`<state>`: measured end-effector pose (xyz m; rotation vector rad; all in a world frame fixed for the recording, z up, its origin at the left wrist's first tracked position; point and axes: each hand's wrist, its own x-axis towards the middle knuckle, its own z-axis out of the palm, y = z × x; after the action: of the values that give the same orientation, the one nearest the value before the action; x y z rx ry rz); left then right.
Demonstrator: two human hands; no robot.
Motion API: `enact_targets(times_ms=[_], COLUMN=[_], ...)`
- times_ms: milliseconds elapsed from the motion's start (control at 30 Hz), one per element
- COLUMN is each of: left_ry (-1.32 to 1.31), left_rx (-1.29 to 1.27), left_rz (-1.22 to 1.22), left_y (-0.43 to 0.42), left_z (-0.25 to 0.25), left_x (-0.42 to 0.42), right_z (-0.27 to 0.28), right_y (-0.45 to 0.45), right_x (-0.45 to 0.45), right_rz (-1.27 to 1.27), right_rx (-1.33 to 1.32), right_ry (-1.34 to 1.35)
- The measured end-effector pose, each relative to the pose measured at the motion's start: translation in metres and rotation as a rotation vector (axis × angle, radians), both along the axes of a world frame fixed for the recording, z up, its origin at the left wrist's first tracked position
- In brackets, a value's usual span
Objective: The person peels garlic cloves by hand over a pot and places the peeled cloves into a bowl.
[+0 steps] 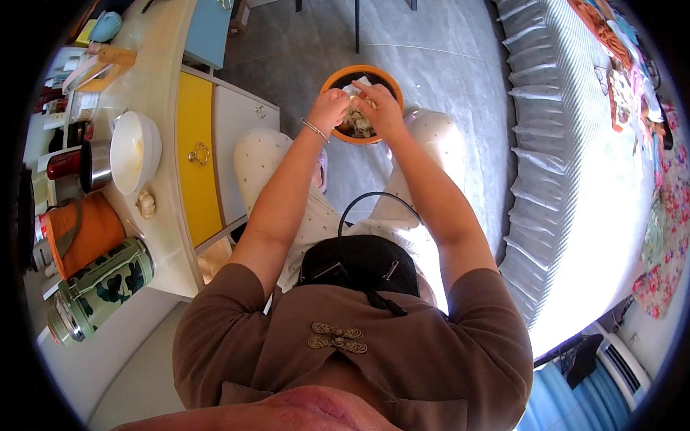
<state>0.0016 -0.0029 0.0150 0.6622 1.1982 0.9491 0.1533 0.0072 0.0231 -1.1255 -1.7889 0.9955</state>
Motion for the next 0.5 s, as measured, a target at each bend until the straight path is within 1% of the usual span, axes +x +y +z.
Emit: enact_targets(times_ms=[167,233,300,333,400,433,500], left_ry=[0.177,0.170,0.163,0.144,0.125,0.116,0.107], left_rx=[0.035,0.030,0.026,0.020,0.015,-0.004,-0.023], left_rz=[-0.044,-0.035,-0.026,-0.015,-0.002,-0.014,-0.026], left_y=[0.0020,0.0025,0.0028,0.0028,0.0023,0.0018,0.0008], left_z=[-0.0059,-0.0074,-0.0079,-0.0078,-0.0057,-0.0038,-0.0025], left_x=[0.0016,0.0017,0.0013,0.0007,-0.0005,-0.0012,-0.0036], right_z=[-0.0012,0.0007,0.0001,-0.0011,-0.0020,-0.0027,-0.0026], right_y=[0.0014,-0.0002,-0.0009,0.0012,0.0068,0.0075,0.0086], right_x=[0.0010,0.0010,0.0013,0.0026,0.0066,0.0078,0.0086], right_rz=[0.017,0.017,-0.050,-0.050,-0.077,-0.076,-0.058], right_rx=[0.056,0.067,-0.274,-0.274,-0.532,-0.532,-0.635], right_ry=[-0.001,-0.009,0.170,0.169,0.313,0.313,0.382])
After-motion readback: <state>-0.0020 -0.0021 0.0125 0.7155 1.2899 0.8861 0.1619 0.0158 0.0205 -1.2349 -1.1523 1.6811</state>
